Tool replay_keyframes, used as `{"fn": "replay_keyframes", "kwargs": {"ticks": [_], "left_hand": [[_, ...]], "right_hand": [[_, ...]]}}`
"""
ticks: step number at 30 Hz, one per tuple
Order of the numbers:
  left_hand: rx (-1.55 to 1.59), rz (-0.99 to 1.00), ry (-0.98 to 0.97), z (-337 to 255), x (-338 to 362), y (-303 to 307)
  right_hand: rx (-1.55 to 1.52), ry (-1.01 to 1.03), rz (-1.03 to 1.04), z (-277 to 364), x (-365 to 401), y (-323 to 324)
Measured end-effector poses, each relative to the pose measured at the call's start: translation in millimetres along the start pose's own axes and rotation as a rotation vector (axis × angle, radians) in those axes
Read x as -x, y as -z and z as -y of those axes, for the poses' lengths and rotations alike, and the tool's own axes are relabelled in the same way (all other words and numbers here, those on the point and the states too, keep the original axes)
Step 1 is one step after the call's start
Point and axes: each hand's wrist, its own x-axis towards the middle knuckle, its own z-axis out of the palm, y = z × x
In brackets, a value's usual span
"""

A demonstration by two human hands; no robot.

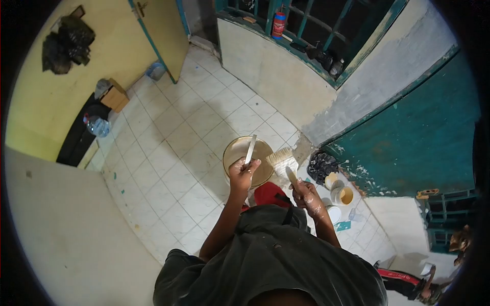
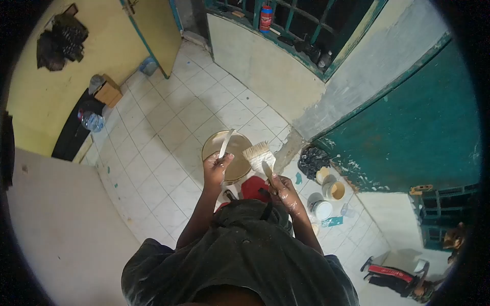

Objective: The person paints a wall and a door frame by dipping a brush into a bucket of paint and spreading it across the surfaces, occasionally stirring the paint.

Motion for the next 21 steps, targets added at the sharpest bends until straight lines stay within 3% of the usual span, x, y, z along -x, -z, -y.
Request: {"fn": "replay_keyframes", "kwargs": {"ticks": [4, 7, 15, 21], "left_hand": [[-0.036, -0.07, -0.005, -9.4, -61.0, 20.3], [-0.171, -0.122, 0.094, -21.1, -109.9, 49.7], [-0.202, -0.223, 0.075, -68.8, -240.8, 81.1], [-0.223, -0.24, 0.044, -89.1, -343.5, 94.5]], "right_hand": [[-0.06, -0.005, -0.016, 19.9, -57.8, -21.4], [-0.061, -0.007, -0.02, 23.5, -115.6, -33.5], [-0.125, -0.097, 0.156, 90.3, -265.8, -57.2], [0.11, 0.014, 0.255, 167.4, -383.3, -73.5]]}}
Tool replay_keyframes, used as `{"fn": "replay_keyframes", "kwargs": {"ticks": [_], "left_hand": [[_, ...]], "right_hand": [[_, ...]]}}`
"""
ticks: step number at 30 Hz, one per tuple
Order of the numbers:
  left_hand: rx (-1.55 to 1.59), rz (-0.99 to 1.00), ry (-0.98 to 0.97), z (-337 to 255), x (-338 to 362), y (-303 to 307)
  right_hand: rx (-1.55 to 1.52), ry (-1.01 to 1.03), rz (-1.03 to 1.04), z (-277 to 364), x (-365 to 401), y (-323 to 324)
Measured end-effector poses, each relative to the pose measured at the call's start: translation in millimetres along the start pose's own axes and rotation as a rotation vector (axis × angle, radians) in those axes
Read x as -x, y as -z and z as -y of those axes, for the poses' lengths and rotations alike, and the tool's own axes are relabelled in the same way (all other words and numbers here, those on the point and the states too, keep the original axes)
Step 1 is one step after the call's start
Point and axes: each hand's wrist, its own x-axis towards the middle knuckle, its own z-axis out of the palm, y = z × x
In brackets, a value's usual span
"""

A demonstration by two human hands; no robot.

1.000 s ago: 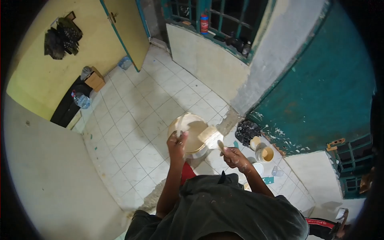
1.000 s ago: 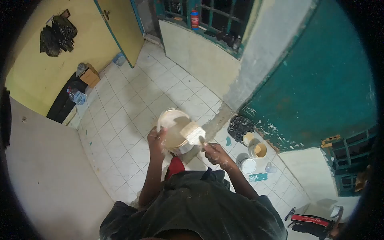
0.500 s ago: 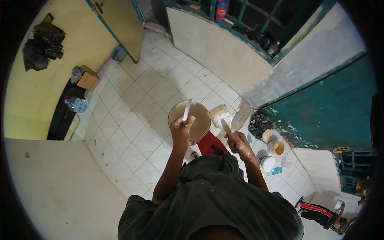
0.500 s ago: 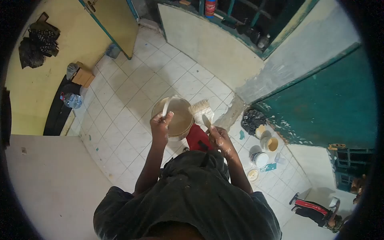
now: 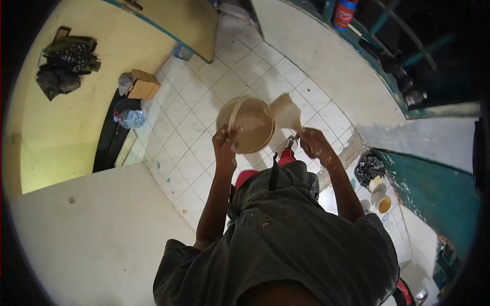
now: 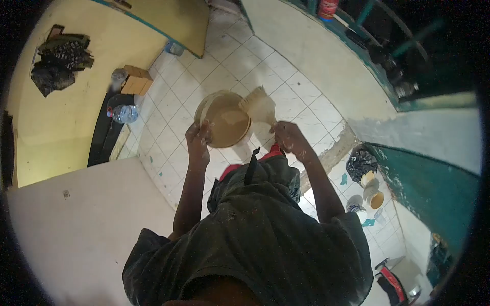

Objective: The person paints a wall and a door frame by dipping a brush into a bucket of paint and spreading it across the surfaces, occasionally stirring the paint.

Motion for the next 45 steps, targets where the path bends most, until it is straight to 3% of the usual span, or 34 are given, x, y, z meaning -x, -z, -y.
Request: {"fn": "replay_keyframes", "kwargs": {"ticks": [3, 6, 12, 15, 16, 18, 20, 22, 24, 27, 28, 29, 30, 32, 33, 34, 45], "left_hand": [[0.175, -0.014, 0.073, -9.0, -41.0, 0.4], [0.211, -0.046, -0.005, -1.7, -91.1, 8.0], [0.302, 0.05, 0.014, 4.7, -204.1, 24.1], [0.348, 0.103, 0.092, 21.6, -265.2, 31.2], [0.377, 0.121, 0.16, 26.2, -284.6, 35.4], [0.361, 0.113, 0.199, 30.9, -324.2, 37.6], [0.445, 0.312, 0.225, 24.1, -356.6, 43.7], [0.386, 0.266, 0.233, 9.8, -383.3, 42.3], [0.331, 0.403, 0.355, -8.4, -415.7, 45.8], [0.269, 0.444, 0.339, -11.3, -460.4, 37.9], [0.243, 0.452, 0.331, -11.5, -473.8, 34.8], [0.125, 0.518, -0.02, 21.9, -493.1, 34.4], [0.116, 0.54, -0.016, 19.9, -506.4, 30.6], [0.103, 0.551, 0.224, 10.8, -531.1, 24.6], [0.029, 0.591, 0.032, 25.6, -547.1, 24.1], [0.047, 0.538, 0.306, 17.4, -561.5, 21.0], [-0.122, 0.755, 0.332, -12.7, -669.4, -9.2]], "right_hand": [[0.168, -0.067, 0.01, 46.7, -48.9, -2.8], [0.33, -0.114, 0.049, 76.9, -93.9, -8.4], [0.49, -0.113, 0.028, 80.8, -186.0, -31.0], [0.659, -0.118, -0.08, 78.9, -231.9, -51.6], [0.574, -0.048, -0.146, 80.4, -244.1, -62.3], [0.275, -0.218, -0.313, 92.2, -268.7, -86.5], [0.206, -0.138, -0.445, 92.8, -285.2, -111.9], [0.172, 0.014, -0.555, 99.6, -300.8, -128.0], [0.206, -0.02, -0.656, 108.8, -317.4, -144.6], [0.006, -0.137, -0.73, 128.8, -340.4, -171.7], [-0.013, -0.132, -0.752, 128.6, -351.7, -175.1], [-0.045, -0.121, -0.765, 126.9, -362.6, -176.1], [-0.077, -0.113, -0.777, 123.1, -371.9, -175.7], [-0.198, -0.117, -0.768, 107.3, -395.7, -168.7], [-0.205, -0.126, -0.768, 111.5, -407.2, -167.5], [-0.209, -0.129, -0.768, 118.3, -418.9, -163.5], [-0.297, -0.077, -0.795, 187.8, -500.4, -119.9]]}}
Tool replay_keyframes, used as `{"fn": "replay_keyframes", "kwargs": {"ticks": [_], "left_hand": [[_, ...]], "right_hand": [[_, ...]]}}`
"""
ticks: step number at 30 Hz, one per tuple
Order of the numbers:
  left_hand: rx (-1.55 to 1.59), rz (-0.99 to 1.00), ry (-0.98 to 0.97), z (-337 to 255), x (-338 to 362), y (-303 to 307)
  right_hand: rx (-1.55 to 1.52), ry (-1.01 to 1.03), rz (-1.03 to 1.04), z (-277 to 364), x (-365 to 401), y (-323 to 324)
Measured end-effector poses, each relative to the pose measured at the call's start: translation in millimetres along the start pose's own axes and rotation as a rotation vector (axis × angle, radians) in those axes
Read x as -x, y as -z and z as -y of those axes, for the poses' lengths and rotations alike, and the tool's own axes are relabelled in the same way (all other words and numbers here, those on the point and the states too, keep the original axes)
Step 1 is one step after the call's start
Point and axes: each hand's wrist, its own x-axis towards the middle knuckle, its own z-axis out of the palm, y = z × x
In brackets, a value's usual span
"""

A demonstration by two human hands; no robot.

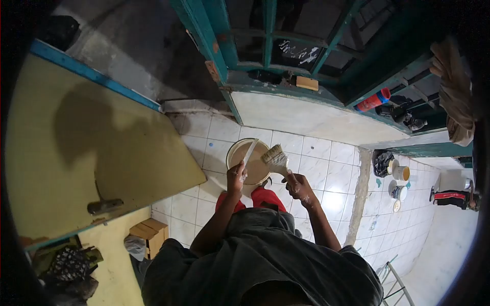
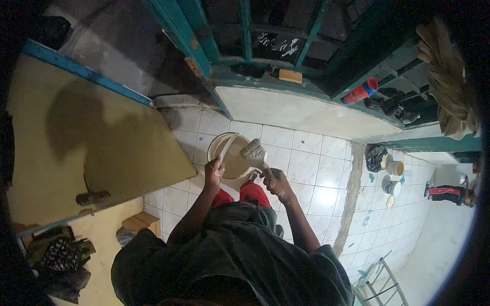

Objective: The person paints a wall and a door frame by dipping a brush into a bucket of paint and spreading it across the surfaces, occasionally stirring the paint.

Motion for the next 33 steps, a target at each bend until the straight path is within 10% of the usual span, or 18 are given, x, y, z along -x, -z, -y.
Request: {"fn": "replay_keyframes", "kwargs": {"ticks": [11, 21, 33], "left_hand": [[-0.129, 0.216, 0.215, -15.0, -81.0, 47.3], [-0.828, 0.366, -0.592, 119.2, -185.8, 139.6], [-0.71, 0.386, -0.205, 274.5, -338.6, 161.4]], "right_hand": [[-0.082, -0.127, -0.291, -5.3, -52.2, -102.1], [-0.068, -0.39, -0.43, -89.6, -152.7, -181.2], [0.054, -0.347, -0.409, -258.8, -370.6, -180.4]]}}
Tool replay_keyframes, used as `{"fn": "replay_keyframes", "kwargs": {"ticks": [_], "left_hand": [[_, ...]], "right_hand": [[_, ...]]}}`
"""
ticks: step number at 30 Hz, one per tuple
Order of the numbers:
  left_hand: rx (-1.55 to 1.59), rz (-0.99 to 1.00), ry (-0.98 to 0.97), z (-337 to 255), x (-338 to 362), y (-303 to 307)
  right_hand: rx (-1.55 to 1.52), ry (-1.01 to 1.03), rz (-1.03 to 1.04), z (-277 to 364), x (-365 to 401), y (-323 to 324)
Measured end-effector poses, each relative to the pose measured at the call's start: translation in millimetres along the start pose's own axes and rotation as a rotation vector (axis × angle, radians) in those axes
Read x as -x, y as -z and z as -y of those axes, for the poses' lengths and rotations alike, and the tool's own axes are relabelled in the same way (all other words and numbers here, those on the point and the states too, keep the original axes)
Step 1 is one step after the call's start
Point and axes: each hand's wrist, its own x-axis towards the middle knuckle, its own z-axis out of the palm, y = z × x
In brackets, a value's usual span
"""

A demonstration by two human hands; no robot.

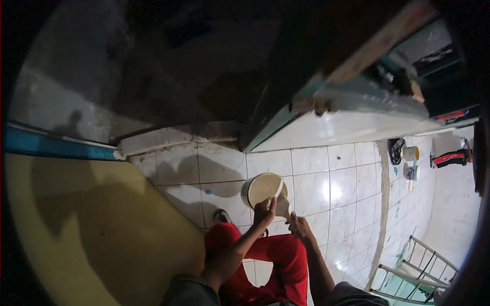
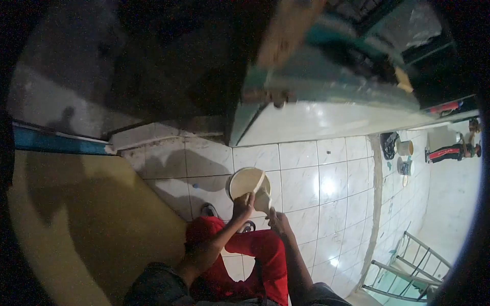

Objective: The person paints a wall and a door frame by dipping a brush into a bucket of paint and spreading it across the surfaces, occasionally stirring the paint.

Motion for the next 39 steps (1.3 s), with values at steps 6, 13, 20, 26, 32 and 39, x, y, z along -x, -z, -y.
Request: {"fn": "replay_keyframes", "kwargs": {"ticks": [6, 13, 20, 26, 32, 39], "left_hand": [[0.132, 0.273, 0.111, 27.8, -60.0, -22.7], [0.057, 0.282, 0.134, 58.6, -122.0, -54.1], [0.001, 0.223, -0.007, 67.8, -163.6, -76.6], [0.312, 0.312, 0.166, 86.2, -184.9, -95.3], [0.324, 0.231, 0.104, 94.7, -209.1, -117.9], [-0.293, 0.016, -0.237, 87.6, -213.8, -83.5]], "right_hand": [[0.246, 0.119, -0.059, -11.1, -90.2, -9.5], [0.44, 0.4, -0.329, -22.9, -170.4, -25.6], [0.615, 0.635, -0.009, -9.0, -215.2, -4.0], [1.127, 0.994, -0.324, -12.5, -232.5, 25.9], [0.684, 0.688, -0.268, -0.9, -220.3, 35.4], [0.659, 0.409, -0.204, 29.9, -222.4, 17.1]]}}
